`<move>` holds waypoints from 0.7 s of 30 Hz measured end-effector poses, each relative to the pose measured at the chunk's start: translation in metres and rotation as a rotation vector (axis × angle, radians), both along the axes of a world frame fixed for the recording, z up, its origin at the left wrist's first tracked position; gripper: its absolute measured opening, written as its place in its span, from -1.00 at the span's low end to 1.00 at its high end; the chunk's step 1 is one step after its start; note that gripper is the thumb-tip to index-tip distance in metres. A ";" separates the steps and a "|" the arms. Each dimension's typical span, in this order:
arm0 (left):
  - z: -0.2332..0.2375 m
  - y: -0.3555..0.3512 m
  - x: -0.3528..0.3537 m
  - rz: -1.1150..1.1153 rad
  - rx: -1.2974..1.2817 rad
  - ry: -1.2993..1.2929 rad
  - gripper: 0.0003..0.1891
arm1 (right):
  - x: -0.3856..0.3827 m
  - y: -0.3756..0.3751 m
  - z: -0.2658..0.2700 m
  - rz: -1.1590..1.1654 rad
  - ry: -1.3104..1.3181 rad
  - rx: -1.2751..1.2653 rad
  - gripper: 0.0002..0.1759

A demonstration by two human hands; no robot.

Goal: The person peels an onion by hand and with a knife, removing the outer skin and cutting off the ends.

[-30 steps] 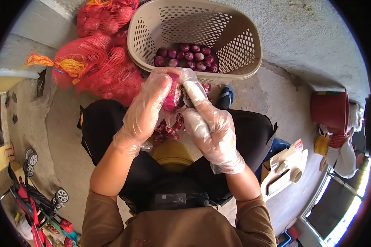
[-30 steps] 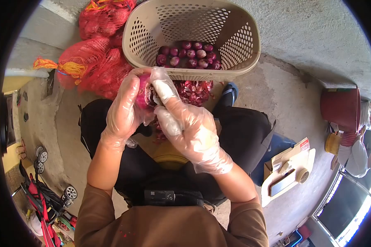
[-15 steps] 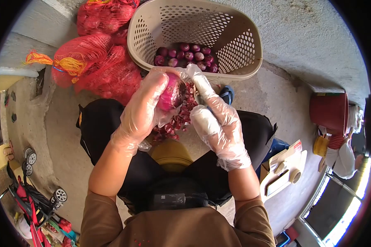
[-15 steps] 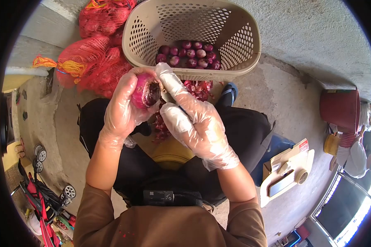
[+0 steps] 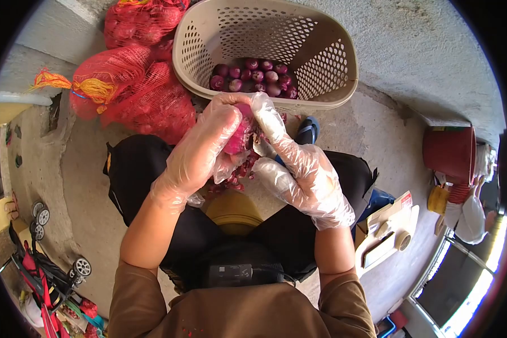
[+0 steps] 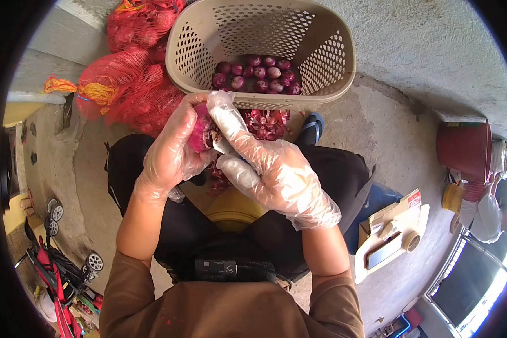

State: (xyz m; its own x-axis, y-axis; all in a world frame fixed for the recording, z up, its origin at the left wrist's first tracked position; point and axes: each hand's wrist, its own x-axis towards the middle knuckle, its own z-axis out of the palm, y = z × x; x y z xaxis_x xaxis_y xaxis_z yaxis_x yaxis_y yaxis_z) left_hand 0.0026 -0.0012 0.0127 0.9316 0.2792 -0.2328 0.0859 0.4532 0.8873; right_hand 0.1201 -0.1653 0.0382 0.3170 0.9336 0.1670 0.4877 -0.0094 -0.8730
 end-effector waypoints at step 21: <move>-0.001 0.001 -0.005 -0.060 -0.320 -0.123 -0.52 | -0.013 0.007 -0.006 -0.037 0.397 0.088 -0.40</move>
